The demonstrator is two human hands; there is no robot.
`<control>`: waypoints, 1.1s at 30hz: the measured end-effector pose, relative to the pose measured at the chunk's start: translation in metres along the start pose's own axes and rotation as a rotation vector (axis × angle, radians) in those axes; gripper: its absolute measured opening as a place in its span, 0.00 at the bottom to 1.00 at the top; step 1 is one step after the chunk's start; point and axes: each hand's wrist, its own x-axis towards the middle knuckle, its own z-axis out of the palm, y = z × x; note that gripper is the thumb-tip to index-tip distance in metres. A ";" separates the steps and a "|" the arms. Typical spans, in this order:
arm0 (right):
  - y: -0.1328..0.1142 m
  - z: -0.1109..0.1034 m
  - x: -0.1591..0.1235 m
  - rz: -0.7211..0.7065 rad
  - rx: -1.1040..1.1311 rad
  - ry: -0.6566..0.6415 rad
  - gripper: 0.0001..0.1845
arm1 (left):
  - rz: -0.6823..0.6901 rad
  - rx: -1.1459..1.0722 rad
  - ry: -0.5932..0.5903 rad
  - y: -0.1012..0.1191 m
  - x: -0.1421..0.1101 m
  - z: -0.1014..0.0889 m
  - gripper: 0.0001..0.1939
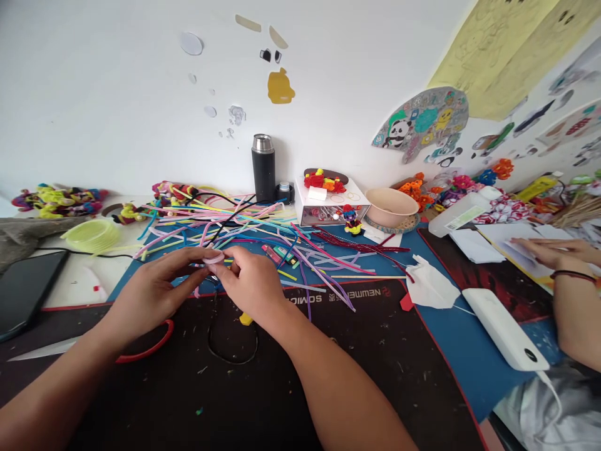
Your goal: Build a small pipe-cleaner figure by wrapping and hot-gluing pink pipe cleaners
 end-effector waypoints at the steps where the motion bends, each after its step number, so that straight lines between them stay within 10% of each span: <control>1: 0.000 0.000 0.000 -0.005 0.003 0.005 0.10 | -0.006 -0.012 0.004 0.000 0.000 0.000 0.13; 33: 0.009 0.004 0.001 0.029 0.289 0.075 0.11 | -0.131 -0.181 -0.082 0.010 -0.001 0.007 0.16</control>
